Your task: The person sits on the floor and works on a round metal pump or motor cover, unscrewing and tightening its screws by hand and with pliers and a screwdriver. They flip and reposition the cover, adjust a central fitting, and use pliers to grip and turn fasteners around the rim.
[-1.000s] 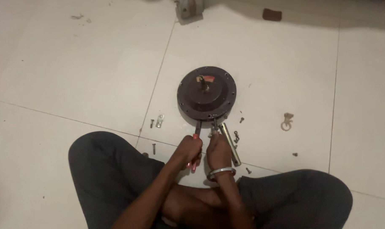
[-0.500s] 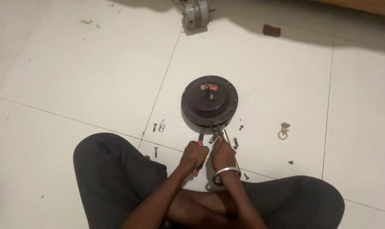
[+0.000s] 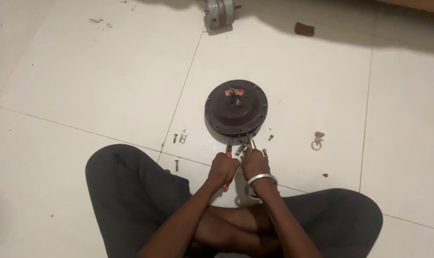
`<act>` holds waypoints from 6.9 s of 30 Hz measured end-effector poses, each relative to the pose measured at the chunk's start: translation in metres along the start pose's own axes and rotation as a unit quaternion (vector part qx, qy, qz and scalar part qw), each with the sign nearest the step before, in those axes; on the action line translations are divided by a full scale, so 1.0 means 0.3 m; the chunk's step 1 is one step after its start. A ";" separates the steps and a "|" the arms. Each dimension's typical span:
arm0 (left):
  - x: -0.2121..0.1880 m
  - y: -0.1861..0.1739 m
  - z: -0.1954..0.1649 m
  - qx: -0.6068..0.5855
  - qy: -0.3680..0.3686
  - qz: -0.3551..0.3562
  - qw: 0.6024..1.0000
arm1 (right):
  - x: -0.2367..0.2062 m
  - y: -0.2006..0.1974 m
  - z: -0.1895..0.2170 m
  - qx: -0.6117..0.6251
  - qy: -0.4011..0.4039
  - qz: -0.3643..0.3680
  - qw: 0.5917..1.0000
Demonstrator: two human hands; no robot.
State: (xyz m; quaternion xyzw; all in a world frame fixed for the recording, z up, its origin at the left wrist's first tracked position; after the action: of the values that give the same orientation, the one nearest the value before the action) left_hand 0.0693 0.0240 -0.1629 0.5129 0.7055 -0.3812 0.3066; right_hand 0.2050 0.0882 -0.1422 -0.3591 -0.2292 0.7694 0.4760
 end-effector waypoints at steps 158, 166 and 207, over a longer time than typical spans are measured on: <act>-0.166 -0.302 -0.057 0.373 -0.007 -0.036 0.927 | -0.121 0.152 0.026 0.180 -0.192 -0.058 0.963; -0.114 -0.213 0.017 0.270 0.032 -0.086 0.958 | -0.104 0.161 0.000 0.176 -0.182 -0.070 0.965; -0.075 -0.084 -0.007 0.072 0.011 -0.045 0.996 | -0.062 0.144 0.040 0.067 -0.127 -0.053 0.988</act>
State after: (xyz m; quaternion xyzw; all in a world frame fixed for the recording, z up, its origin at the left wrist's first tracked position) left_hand 0.0515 0.0101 -0.1377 0.5055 0.7021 -0.4386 0.2431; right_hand 0.1767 0.0523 -0.1582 -0.2127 -0.2550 0.7959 0.5062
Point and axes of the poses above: each hand's wrist, its own x-axis towards the middle knuckle, its own y-axis out of the palm, z = x × y, the point moved 9 cm from there along x, towards the middle knuckle, and after that the axes turned 15 degrees about -y, right-handed, at the moved point
